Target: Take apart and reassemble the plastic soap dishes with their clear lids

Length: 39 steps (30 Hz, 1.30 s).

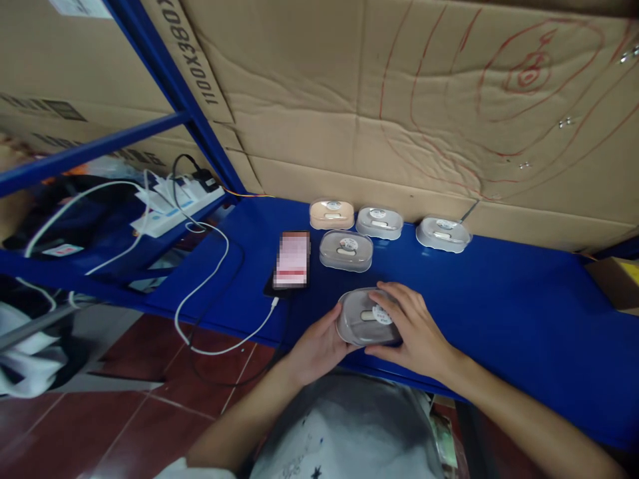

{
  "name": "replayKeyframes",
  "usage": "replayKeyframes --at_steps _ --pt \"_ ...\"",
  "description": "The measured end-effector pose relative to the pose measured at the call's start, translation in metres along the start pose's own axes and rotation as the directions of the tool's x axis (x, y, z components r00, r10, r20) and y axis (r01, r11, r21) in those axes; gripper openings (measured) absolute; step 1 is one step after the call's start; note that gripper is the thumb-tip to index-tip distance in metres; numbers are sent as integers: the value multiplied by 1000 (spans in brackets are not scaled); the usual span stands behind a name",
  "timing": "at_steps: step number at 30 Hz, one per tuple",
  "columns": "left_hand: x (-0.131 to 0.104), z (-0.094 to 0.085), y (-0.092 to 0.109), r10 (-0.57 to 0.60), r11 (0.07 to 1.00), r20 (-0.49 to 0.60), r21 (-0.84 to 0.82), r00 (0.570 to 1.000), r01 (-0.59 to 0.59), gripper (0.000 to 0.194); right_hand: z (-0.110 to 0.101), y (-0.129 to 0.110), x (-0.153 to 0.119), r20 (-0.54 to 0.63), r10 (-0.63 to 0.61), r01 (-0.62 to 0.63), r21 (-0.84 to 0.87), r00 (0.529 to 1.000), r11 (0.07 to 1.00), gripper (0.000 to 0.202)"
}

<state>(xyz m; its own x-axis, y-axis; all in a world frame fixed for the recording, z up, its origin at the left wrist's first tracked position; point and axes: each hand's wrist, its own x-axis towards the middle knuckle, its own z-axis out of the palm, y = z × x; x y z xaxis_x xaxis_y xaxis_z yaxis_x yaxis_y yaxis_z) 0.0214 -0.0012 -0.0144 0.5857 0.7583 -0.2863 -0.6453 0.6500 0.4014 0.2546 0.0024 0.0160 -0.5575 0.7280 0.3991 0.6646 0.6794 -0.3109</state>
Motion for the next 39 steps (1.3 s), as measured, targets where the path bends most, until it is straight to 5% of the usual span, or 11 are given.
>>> replayKeyframes --at_steps 7,15,23,32,36,39 --pt "-2 2 -3 84 996 -46 25 995 -83 40 6 -2 2 18 1 0 -27 1000 1000 93" --pt "-4 3 -2 81 997 -65 2 995 -81 34 -11 18 3 58 -113 113 0 992 994 82" --pt "-4 5 6 33 999 29 15 999 -33 72 -14 88 0 -6 84 -83 -173 996 981 74" --pt "-7 1 4 -11 998 115 66 993 4 55 -37 155 2 -122 236 -245 -65 964 967 56" --pt "-6 0 3 -1 997 129 74 992 -9 52 -52 183 -5 -220 391 -442 -283 894 851 58" --pt "-6 0 4 -8 996 135 88 991 -4 51 -68 178 -10 -191 458 -489 -485 868 725 57"
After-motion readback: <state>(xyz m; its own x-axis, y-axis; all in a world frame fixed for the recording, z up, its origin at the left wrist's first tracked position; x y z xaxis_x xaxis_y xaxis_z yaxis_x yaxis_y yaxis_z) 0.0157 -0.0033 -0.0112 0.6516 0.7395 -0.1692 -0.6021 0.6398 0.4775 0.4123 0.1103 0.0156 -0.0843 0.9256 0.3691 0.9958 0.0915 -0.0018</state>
